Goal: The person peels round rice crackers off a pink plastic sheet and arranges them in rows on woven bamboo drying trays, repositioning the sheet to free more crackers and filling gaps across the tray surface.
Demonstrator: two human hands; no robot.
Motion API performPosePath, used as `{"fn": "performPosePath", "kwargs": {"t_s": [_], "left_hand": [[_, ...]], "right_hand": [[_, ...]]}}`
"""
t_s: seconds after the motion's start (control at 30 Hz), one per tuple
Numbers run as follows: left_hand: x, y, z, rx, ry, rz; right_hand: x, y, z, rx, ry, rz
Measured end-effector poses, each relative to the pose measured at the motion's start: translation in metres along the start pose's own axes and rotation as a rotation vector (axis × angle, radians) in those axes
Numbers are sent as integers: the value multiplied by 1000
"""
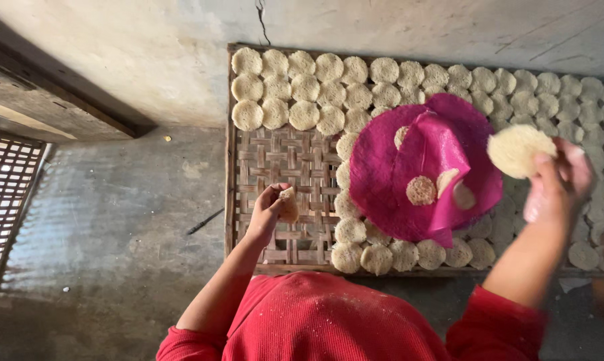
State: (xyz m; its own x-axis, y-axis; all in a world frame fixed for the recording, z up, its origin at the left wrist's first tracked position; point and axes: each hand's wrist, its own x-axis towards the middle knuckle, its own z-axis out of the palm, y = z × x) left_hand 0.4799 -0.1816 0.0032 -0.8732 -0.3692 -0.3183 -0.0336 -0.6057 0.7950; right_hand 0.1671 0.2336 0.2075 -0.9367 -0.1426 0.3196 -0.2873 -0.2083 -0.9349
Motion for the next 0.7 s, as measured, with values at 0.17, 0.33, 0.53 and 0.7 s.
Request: {"fn": "performPosePath", "kwargs": {"t_s": [0.17,0.33,0.53,0.7], "left_hand": [[3,14,-11,-40,49,-81],[2,17,-18,-70,35,-91],[-1,12,-31,-76,90,-88],[7,24,-21,-14,118,-5]], "right_hand": [[-19,83,163,-47,-126,473],[-56,189,271,-97,-293,939],[-76,221,289,-892,-483,74],[-86,212,293,-1232,-451,-227]]}}
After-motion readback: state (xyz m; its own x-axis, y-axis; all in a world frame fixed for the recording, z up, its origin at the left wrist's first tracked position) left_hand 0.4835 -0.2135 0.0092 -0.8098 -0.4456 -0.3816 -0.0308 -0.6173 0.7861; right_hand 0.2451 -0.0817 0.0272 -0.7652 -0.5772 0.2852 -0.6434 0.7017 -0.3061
